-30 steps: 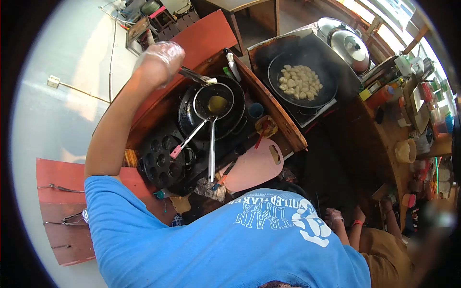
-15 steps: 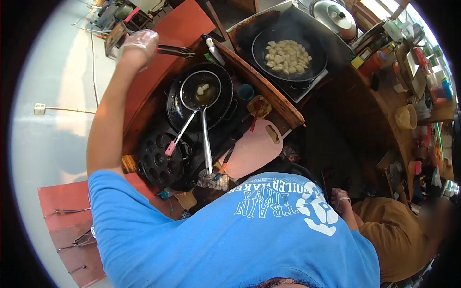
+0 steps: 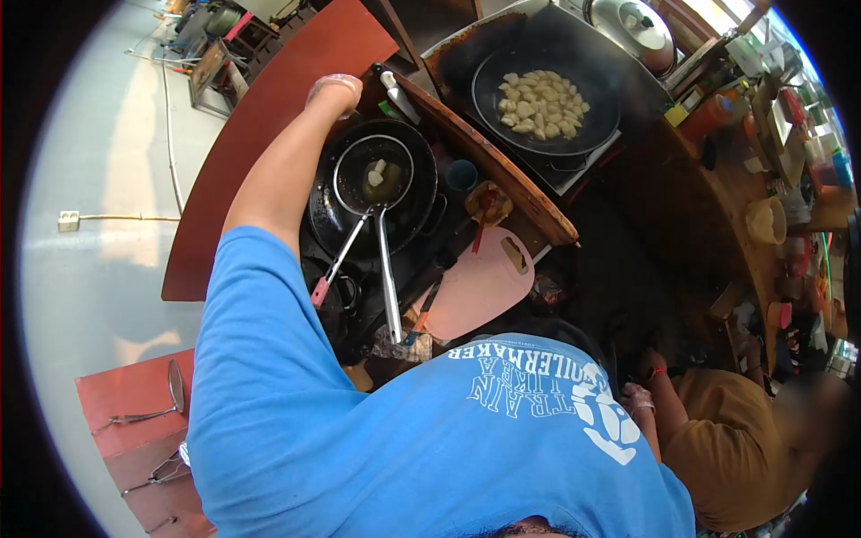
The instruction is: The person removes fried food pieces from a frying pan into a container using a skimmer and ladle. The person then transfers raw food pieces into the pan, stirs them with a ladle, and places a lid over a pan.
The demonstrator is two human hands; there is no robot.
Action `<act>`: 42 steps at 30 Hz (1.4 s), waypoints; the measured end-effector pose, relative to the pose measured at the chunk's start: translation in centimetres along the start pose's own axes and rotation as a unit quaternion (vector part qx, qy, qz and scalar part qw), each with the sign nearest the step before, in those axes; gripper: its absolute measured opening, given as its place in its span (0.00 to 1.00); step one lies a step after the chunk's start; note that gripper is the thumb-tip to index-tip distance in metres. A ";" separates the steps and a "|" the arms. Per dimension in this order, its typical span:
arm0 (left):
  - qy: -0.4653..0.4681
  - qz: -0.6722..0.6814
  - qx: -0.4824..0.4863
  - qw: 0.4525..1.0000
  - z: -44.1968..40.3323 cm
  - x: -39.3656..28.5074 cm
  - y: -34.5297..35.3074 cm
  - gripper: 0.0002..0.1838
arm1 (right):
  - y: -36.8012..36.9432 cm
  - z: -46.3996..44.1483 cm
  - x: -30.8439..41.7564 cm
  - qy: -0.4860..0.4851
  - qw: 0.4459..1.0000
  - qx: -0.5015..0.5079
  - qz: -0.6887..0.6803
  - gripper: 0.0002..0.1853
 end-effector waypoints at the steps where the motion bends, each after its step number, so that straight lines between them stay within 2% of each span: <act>1: 0.003 -0.001 0.001 1.000 -2.0 0.0 0.8 0.18 | 0.2 0.6 -0.6 0.002 1.000 0.001 0.000 0.04; 3: -0.023 0.018 0.005 1.000 -6.0 0.5 2.8 0.18 | 0.4 2.2 -3.1 0.012 1.000 0.007 0.003 0.05; 7: -0.018 0.022 -0.036 0.999 -7.4 0.1 3.4 0.16 | 1.4 6.1 -9.7 0.043 0.998 0.029 0.023 0.06; 10: -0.007 -0.003 -0.015 1.000 -5.5 -0.2 2.3 0.16 | 1.8 3.7 -8.6 0.042 0.999 0.032 0.011 0.06; 12: 0.019 -0.016 -0.004 1.000 -5.0 -0.3 2.0 0.19 | 1.7 1.6 -6.4 0.029 0.999 0.022 0.001 0.05; 18: 0.006 -0.027 -0.041 0.999 -4.0 0.8 0.7 0.19 | 1.4 -0.4 -2.2 0.013 1.000 0.002 -0.018 0.05; 22: 0.024 -0.034 -0.056 0.998 -2.8 1.6 -0.9 0.19 | 1.8 1.7 -4.2 0.032 0.999 0.004 -0.038 0.05; 24: 0.013 -0.047 -0.005 0.999 -1.2 0.8 -1.7 0.18 | 2.8 5.3 -5.7 0.063 0.997 0.002 -0.051 0.05; 26: 0.006 -0.042 -0.007 0.999 -2.4 0.9 -0.6 0.18 | 3.1 6.5 -7.5 0.068 0.996 0.009 -0.052 0.04; 31: -0.018 -0.055 0.017 0.998 -6.4 0.8 3.2 0.19 | 1.3 3.0 -12.4 -0.024 0.999 0.034 0.007 0.01; 34: -0.010 -0.039 -0.010 0.999 -6.8 1.2 3.4 0.18 | 0.6 0.6 -15.4 -0.223 0.961 0.038 0.159 0.03; 35: -0.009 -0.013 -0.030 0.999 -7.0 1.5 3.4 0.18 | 0.9 1.4 -14.7 -0.223 0.961 0.040 0.159 0.03; 36: -0.007 -0.025 -0.015 1.000 -7.2 1.6 3.3 0.17 | 1.2 2.1 -14.2 -0.080 0.995 0.049 0.027 0.04; 37: -0.008 -0.026 -0.016 1.000 -6.3 1.4 2.9 0.17 | 1.5 2.7 -13.8 0.065 0.991 0.056 -0.106 0.05; 40: -0.013 -0.034 -0.021 0.999 -3.7 1.3 2.0 0.18 | 2.2 2.3 -13.4 0.052 0.998 0.029 -0.030 0.05; 42: -0.013 -0.033 -0.020 0.999 -3.5 1.4 1.7 0.17 | 2.4 0.5 -14.2 0.059 0.997 0.018 -0.037 0.04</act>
Point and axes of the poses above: each hand's wrist, its own z-axis away from the middle knuckle, its own y-axis out of the palm, x = y × z, the point moved 1 cm from there along -z, towards the middle knuckle, and after that the axes turned 11 degrees about z, right-handed, at the moved point
